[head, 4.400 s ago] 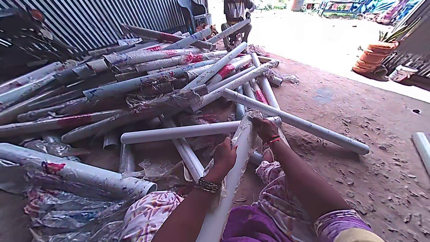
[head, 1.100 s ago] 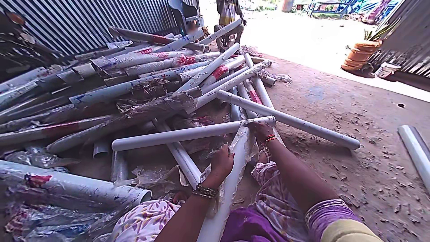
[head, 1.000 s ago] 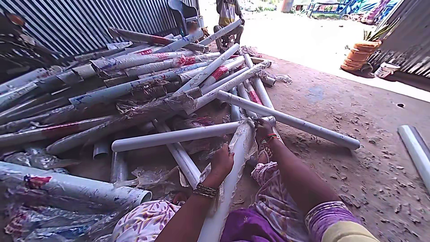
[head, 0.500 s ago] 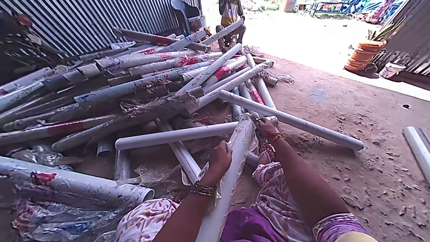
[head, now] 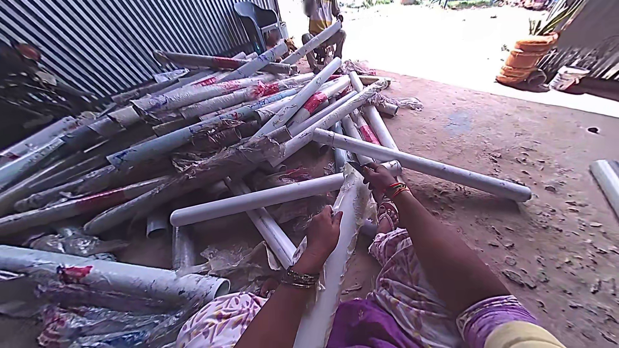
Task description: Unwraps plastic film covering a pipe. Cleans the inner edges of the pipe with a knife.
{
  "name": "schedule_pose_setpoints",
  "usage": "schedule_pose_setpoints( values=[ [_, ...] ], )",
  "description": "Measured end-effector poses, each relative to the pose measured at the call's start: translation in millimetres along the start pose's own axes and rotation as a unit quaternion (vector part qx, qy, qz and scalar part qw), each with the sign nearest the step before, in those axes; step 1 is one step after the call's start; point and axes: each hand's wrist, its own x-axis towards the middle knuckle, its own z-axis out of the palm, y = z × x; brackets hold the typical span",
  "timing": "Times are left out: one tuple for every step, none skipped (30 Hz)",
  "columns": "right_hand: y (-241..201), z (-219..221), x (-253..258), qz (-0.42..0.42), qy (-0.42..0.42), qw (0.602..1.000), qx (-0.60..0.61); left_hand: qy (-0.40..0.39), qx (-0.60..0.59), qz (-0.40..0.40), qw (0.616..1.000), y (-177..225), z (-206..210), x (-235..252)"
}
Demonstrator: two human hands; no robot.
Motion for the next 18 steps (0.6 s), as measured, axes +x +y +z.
schedule_pose_setpoints(
  values=[
    [-1.3,-2.8,-1.7,-0.002,0.037,0.999,0.005,0.009,-0.012,0.007,1.0,-1.9,0.9,2.0],
    [-2.6,-6.2,-3.1,0.0,0.064,0.998,-0.002,0.013,-0.019,0.011,1.0,-3.1,1.2,4.2],
    [-1.5,-8.7,-3.4,0.005,0.076,0.997,-0.012,0.013,-0.022,0.011,1.0,-3.5,0.9,5.2],
    [0.9,-9.9,-2.5,0.012,0.078,0.996,-0.029,0.01,-0.021,0.009,1.0,-3.3,-0.2,5.5],
    [3.7,-10.8,-0.1,0.019,0.078,0.996,-0.046,0.011,-0.018,0.01,1.0,-3.1,-1.7,5.6],
    [7.3,-11.2,3.1,0.022,0.085,0.994,-0.059,0.014,-0.015,0.011,1.0,-3.1,-3.7,5.7],
    [10.2,-12.5,6.4,0.024,0.103,0.992,-0.066,0.021,-0.013,0.015,1.0,-3.2,-6.2,5.8],
    [12.6,-14.2,8.3,0.023,0.125,0.99,-0.061,0.028,-0.012,0.02,0.999,-4.1,-9.2,5.3],
    [14.7,-16.2,9.5,0.021,0.143,0.988,-0.047,0.033,-0.012,0.024,0.999,-5.3,-12.5,4.4],
    [16.3,-18.6,11.6,0.02,0.147,0.989,-0.028,0.04,-0.009,0.028,0.999,-6.1,-16.5,3.3],
    [17.7,-19.9,15.7,0.019,0.137,0.99,-0.004,0.047,-0.006,0.032,0.998,-6.2,-21.0,2.0],
    [18.0,-19.0,18.4,0.016,0.117,0.993,0.024,0.053,-0.001,0.037,0.998,-5.7,-25.8,0.4],
    [17.2,-15.9,19.2,0.012,0.094,0.994,0.054,0.06,0.004,0.041,0.997,-4.9,-30.6,-1.7],
    [14.8,-11.9,17.1,0.007,0.074,0.994,0.077,0.064,0.011,0.045,0.997,-3.6,-35.0,-4.0],
    [11.2,-9.0,13.9,-0.002,0.064,0.993,0.097,0.07,0.02,0.05,0.996,-1.2,-39.5,-5.4],
    [10.0,-6.6,15.0,-0.017,0.064,0.991,0.117,0.073,0.033,0.055,0.995,2.6,-44.1,-5.7],
    [11.0,-4.2,20.9,-0.037,0.072,0.987,0.138,0.071,0.049,0.059,0.995,7.5,-48.3,-4.3],
    [10.8,-2.3,25.0,-0.06,0.086,0.982,0.156,0.072,0.065,0.066,0.993,13.2,-52.1,-0.7]
  ],
)
